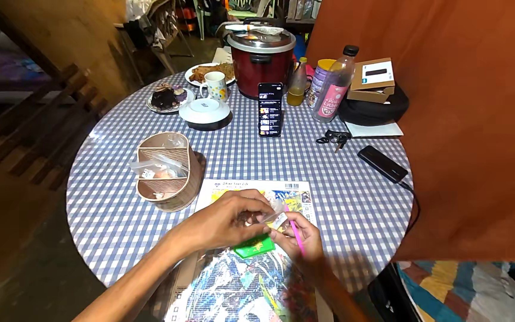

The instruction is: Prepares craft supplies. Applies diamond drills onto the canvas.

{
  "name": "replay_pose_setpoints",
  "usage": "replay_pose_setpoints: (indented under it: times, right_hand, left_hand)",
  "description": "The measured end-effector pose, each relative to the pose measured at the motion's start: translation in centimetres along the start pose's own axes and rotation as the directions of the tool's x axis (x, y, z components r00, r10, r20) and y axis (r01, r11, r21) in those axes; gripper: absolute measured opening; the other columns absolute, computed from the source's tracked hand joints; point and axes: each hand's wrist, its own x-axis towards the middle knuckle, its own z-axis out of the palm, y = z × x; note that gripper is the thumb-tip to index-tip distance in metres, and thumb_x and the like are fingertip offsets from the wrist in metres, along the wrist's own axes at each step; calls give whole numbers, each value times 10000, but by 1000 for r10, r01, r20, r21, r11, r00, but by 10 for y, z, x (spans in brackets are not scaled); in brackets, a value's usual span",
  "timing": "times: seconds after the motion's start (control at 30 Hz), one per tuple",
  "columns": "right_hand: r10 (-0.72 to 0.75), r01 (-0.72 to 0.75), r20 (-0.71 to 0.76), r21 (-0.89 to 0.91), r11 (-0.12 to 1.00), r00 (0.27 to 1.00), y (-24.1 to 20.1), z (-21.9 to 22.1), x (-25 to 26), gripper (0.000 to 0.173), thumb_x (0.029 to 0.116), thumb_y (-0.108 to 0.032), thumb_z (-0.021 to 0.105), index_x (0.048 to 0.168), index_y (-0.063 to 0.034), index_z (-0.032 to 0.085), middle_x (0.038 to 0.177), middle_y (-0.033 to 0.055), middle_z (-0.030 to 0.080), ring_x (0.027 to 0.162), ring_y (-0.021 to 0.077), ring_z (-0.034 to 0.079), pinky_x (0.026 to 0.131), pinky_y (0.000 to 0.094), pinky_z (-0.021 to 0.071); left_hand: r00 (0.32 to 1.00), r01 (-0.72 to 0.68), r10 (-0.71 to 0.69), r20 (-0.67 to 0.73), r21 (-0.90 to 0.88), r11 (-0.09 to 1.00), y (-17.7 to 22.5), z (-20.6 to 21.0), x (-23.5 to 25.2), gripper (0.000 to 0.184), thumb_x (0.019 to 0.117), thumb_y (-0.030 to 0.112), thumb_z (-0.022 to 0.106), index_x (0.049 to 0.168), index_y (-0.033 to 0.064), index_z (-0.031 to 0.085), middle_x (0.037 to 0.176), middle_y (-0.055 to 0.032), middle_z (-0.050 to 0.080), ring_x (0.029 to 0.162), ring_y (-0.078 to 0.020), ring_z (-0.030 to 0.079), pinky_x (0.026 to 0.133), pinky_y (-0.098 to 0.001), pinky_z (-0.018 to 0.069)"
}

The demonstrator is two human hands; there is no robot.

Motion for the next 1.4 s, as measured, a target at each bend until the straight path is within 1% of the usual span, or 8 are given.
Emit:
replay_pose_setpoints:
  times: [0.1,0.27,0.43,0.6,0.97,1.2,1.33,1.4]
  right_hand:
    - [-12,11,-5,-71,997,1000,-2,8,0,393,818,-72,834,1157,33,665,965,76,731,716,101,713,593,257,628]
    - [-52,64,66,-192,979,996,-3,4,-5,425,865,-158,820,1206,48,670,1171,141,716,998,208,752,787,352,682]
    - [-76,76,13,-333,940,997,3,-17,-6,330,895,-153,765,1170,13,694,1125,103,739,958,155,754,744,289,666]
    - [-44,38,-10,-365,930,999,5,-25,-8,357,927,-261,724,1180,-12,688,1118,69,743,939,117,752,725,254,656]
    - [-104,106,25,-313,944,994,12,-31,-11,331,964,-234,720,1202,-10,672,1090,56,745,854,118,748,657,245,649]
    - [-104,110,37,-325,939,994,11,-33,-9,295,985,-181,688,1205,12,654,1069,53,746,866,112,739,707,247,646]
    - [-65,87,73,-355,931,995,2,-35,-6,274,1061,-126,528,1256,48,609,1125,73,743,993,149,741,844,306,651]
    - [-63,98,112,-337,936,992,-2,-36,-3,299,1073,-94,469,1298,74,571,1185,98,729,1070,170,728,918,326,634]
  left_hand:
    - [992,-35,43,-114,74,997,0,4,-8,254,1018,308,636,1046,93,768,1083,6,709,940,14,645,814,-139,537]
    - [973,40,15,-228,235,971,4,-38,-34,235,1014,306,619,1039,132,775,1073,67,742,939,0,677,809,-194,574]
    - [895,266,-65,-440,411,872,8,-133,-83,161,964,259,676,1036,134,746,1002,46,747,879,-50,697,794,-271,589]
    - [840,408,-119,-530,470,783,-9,-163,-116,115,945,235,671,1029,166,707,929,60,726,759,-29,664,659,-229,550]
    - [859,461,-282,-428,407,789,-65,-120,-124,391,903,185,722,1278,131,626,989,37,760,842,-83,717,795,-342,595]
    - [826,475,-178,-535,490,731,-50,-115,-140,462,954,310,674,1329,53,592,1193,-129,689,1085,-270,668,897,-503,543]
    - [769,415,-3,-639,495,763,-37,-66,-144,468,974,278,651,1324,-27,592,1139,-208,654,1000,-278,639,836,-441,527]
    - [785,355,-62,-617,366,860,-33,-18,-136,445,964,332,690,1267,11,634,1096,-141,692,996,-182,652,851,-359,540]
